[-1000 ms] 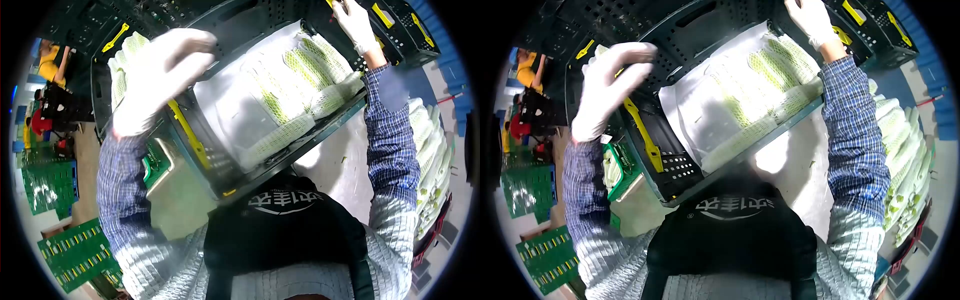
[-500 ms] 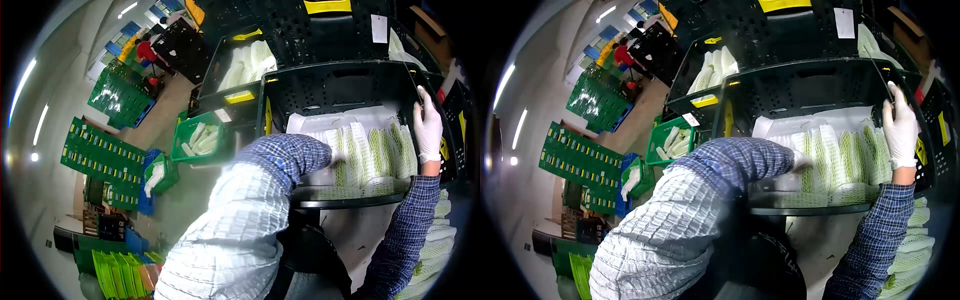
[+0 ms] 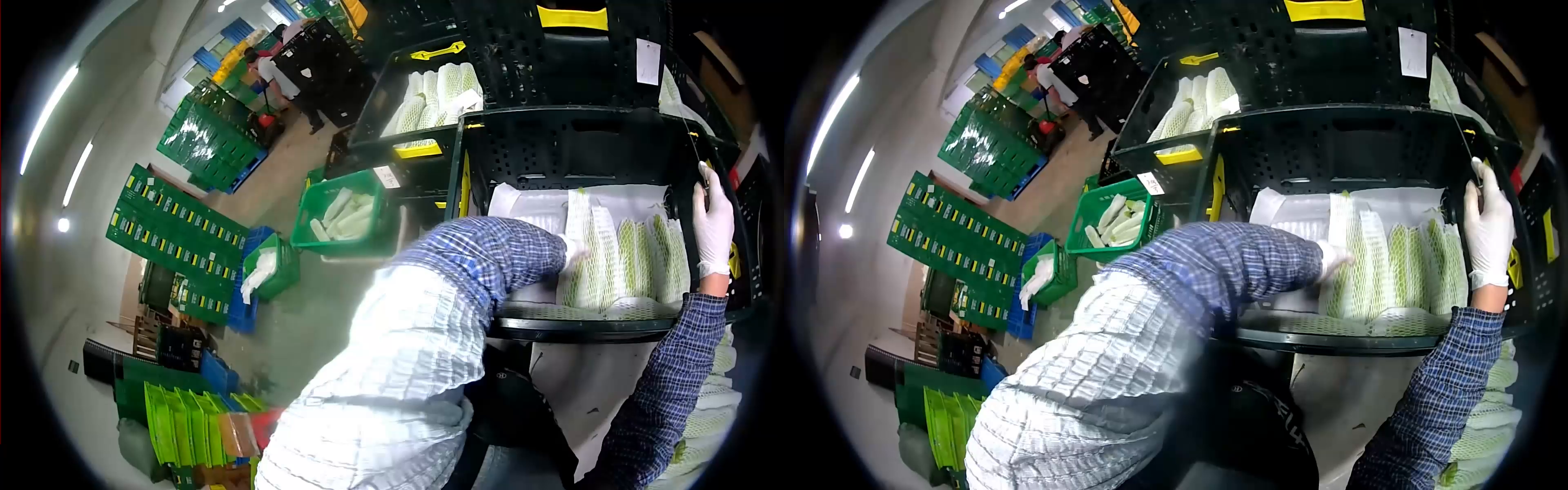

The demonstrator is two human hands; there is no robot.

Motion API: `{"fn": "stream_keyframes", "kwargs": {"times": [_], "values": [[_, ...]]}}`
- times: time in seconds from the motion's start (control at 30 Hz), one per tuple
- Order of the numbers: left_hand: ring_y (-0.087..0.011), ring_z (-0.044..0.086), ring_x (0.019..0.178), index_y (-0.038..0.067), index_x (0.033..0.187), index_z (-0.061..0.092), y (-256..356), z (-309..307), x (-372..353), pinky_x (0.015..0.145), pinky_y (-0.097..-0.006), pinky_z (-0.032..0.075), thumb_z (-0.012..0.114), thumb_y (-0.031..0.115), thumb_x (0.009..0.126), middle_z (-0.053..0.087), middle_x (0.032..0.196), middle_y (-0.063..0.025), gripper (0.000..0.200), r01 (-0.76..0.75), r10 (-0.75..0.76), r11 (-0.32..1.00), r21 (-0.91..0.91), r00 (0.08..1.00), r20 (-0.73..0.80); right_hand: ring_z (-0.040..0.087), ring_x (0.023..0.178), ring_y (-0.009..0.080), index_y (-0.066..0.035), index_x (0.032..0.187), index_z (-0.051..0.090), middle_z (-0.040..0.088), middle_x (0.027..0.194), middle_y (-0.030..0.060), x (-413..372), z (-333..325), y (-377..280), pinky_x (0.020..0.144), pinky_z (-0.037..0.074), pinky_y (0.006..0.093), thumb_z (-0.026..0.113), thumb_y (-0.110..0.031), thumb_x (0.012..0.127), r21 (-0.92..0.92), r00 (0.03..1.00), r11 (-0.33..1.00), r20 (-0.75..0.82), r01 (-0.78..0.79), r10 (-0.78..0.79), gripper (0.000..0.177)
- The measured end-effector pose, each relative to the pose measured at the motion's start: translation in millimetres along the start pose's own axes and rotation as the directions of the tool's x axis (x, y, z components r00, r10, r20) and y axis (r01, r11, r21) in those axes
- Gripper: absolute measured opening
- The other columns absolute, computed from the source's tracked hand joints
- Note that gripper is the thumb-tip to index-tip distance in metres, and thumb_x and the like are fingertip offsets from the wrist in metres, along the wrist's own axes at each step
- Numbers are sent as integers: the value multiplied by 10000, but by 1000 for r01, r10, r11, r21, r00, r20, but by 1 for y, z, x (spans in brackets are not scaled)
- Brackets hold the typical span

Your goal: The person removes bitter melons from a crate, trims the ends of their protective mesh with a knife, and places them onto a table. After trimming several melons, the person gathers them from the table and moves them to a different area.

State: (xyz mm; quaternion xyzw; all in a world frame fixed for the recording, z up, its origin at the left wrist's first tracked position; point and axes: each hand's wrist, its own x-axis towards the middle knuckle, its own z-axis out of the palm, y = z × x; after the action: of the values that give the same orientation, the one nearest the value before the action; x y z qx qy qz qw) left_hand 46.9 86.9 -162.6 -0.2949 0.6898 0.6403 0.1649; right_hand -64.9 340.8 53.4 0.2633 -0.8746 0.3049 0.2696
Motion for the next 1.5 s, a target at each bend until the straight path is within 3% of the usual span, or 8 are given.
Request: {"fn": "stream_keyframes", "kwargs": {"times": [0.37, 0.6, 0.83, 0.97, 1.03, 1.17, 1.3, 1.5], "values": [[-258, 625, 1038, 35, 1344, 472, 159, -91, -193, 911, -442, 551, 732, 168, 874, 603, 1129, -131, 554, -29, 484, 761, -649, 692, 536, 670, 805, 210, -39, 1115, 658, 703, 960, 140, -3, -31, -45, 753, 527, 316, 584, -128, 929, 184, 986, 978, -119, -97, 120, 219], [-157, 651, 1010, 38, 1335, 521, 161, -90, -226, 912, -316, 537, 802, 13, 734, 652, 1139, -80, 664, -412, 581, 813, -411, 621, 527, 520, 667, 67, -38, 1124, 699, 625, 837, -9, -14, -50, -131, 613, 435, 231, 631, -66, 882, 621, 974, 783, -193, 27, 120, 252], [-140, 644, 995, 20, 1274, 569, 161, -98, -224, 895, -305, 539, 799, 68, 764, 666, 1086, -58, 562, -472, 578, 813, -340, 586, 569, 556, 1273, 279, -97, 1365, 569, 540, 1421, 151, -10, -70, -205, 1041, 457, 335, 709, -45, 795, 316, 957, 904, -142, 287, -254, 590], [-166, 621, 1082, 7, 1394, 487, 163, -89, -219, 965, -311, 513, 761, 70, 817, 619, 1250, -83, 641, -727, 816, 535, -430, 314, 485, 618, 1189, 330, -59, 1195, 652, 548, 1393, 196, -3, -57, -225, 923, 538, 355, 743, -61, 718, 46, 926, 928, -96, 371, -365, 486], [-181, 620, 1119, 21, 1433, 436, 159, -101, -222, 989, -329, 515, 751, 48, 820, 606, 1276, -105, 690, -465, 645, 764, -447, 548, 533, 678, 1098, 325, -42, 1085, 691, 610, 1306, 216, -9, -51, -229, 842, 580, 355, 748, -66, 696, -84, 859, 876, -172, 475, -482, 395], [-228, 628, 1129, -13, 1362, 485, 164, -111, -229, 1007, -358, 506, 725, 80, 762, 633, 1245, -124, 653, -313, 714, 682, -661, 480, 509, 631, 617, 249, -87, 1055, 671, 681, 815, 83, -41, -53, -238, 528, 474, 314, 739, -59, 640, -115, 806, 801, 5, 588, -591, 421], [-303, 515, 1295, -14, 1463, 376, 146, -121, -206, 1105, -451, 429, 669, 8, 806, 513, 1404, -224, 720, 16, 696, 690, -724, 258, 670, 655, 719, 201, -65, 1310, 595, 666, 875, 62, -50, -30, -225, 681, 519, 281, 758, -94, 694, 371, 927, 856, -40, 361, -373, 638], [-290, 650, 1008, -28, 1386, 450, 153, -119, -225, 855, -381, 558, 712, 38, 712, 622, 1192, -206, 725, 39, 674, 663, -748, 402, 619, 640, 804, 79, 7, 1428, 456, 700, 868, 78, -59, -26, -245, 756, 525, 240, 662, -34, 853, 655, 993, 755, 98, -13, -68, 612]]}}
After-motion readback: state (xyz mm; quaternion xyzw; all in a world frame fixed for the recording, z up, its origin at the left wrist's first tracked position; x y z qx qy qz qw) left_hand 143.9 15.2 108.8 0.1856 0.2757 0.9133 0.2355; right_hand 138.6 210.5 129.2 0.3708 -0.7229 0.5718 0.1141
